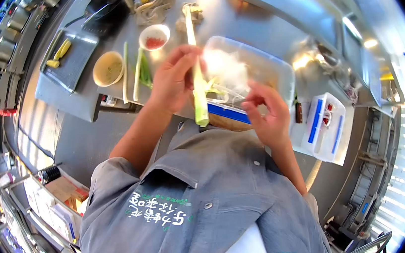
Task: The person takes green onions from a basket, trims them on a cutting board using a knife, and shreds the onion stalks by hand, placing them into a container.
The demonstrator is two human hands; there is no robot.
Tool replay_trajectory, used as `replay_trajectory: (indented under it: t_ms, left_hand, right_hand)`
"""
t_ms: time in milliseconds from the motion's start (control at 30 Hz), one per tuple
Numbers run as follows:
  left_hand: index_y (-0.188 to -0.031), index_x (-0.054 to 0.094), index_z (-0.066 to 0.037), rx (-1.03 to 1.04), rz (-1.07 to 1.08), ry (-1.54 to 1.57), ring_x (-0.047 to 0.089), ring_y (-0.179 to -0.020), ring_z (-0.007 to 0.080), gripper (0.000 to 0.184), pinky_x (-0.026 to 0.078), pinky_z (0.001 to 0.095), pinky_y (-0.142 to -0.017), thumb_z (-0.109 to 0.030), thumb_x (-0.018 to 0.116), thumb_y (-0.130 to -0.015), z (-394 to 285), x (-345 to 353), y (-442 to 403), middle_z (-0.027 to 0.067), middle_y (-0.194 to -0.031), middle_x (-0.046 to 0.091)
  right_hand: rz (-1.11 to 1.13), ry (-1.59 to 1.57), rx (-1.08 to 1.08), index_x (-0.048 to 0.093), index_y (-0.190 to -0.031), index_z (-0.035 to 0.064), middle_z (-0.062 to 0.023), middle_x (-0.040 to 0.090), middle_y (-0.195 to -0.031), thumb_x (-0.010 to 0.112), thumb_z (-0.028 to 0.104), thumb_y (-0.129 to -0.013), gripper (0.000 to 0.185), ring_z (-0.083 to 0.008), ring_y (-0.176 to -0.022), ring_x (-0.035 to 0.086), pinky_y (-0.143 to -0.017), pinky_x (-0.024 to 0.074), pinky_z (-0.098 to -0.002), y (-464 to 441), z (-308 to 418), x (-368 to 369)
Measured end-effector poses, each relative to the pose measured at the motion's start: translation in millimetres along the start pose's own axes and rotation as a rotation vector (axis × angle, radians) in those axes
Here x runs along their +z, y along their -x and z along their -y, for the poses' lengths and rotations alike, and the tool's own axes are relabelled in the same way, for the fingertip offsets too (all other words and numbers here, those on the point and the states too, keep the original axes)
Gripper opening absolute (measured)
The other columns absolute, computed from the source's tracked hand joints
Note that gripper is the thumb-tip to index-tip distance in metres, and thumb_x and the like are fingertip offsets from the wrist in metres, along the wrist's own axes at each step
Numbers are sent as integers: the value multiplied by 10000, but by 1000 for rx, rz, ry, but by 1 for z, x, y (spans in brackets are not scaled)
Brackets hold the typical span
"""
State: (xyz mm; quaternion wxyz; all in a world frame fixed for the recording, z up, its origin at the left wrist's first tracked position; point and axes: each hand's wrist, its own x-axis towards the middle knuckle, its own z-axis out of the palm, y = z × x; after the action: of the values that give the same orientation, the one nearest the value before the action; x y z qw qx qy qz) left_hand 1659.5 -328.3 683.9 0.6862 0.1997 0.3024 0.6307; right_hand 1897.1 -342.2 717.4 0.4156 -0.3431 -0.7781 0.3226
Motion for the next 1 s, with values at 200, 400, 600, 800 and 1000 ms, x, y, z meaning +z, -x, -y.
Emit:
replay_trajectory:
  t_ms: [200,400,600,800,1000]
  left_hand:
    - [-1235,613,-67,-204,119,31,663,-850,134,185,563,280,-700,-190,526,-1127,59,67,-2,83,-1023,681]
    - [-1128,669,-13,283,159,-842,589,-753,73,159,473,241,-632,-153,610,-1080,57,80,23,48,-929,677]
    - [-929,698,-12,646,428,-1029,529,-645,48,148,409,232,-564,-136,754,-986,25,120,57,12,-840,654]
    - [-1042,668,-4,137,307,-662,546,-749,13,98,447,201,-651,-102,666,-1044,30,125,70,-22,-870,656]
    - [-1012,619,-13,262,317,-562,495,-714,9,53,406,195,-624,-52,605,-1045,45,116,51,-20,-861,601]
  right_hand:
    - [-137,171,-304,701,-1304,65,-87,683,-1074,775,-48,-767,553,-206,-818,669,-702,543,-336,0,1,-14]
    - [-311,122,-220,706,-1161,22,-132,708,-1118,701,-98,-816,366,-218,-794,710,-671,560,-338,14,3,-41]
    - [-303,102,-53,714,-1154,24,-146,743,-1051,760,-41,-833,330,-252,-814,732,-693,594,-337,30,7,-45]
    - [-373,297,-148,717,-1169,37,-131,749,-1071,784,-44,-811,373,-236,-826,742,-675,595,-329,33,2,-39]
    - [-247,78,-81,693,-1213,9,-124,734,-1089,792,-6,-859,368,-197,-870,742,-745,603,-306,31,7,-45]
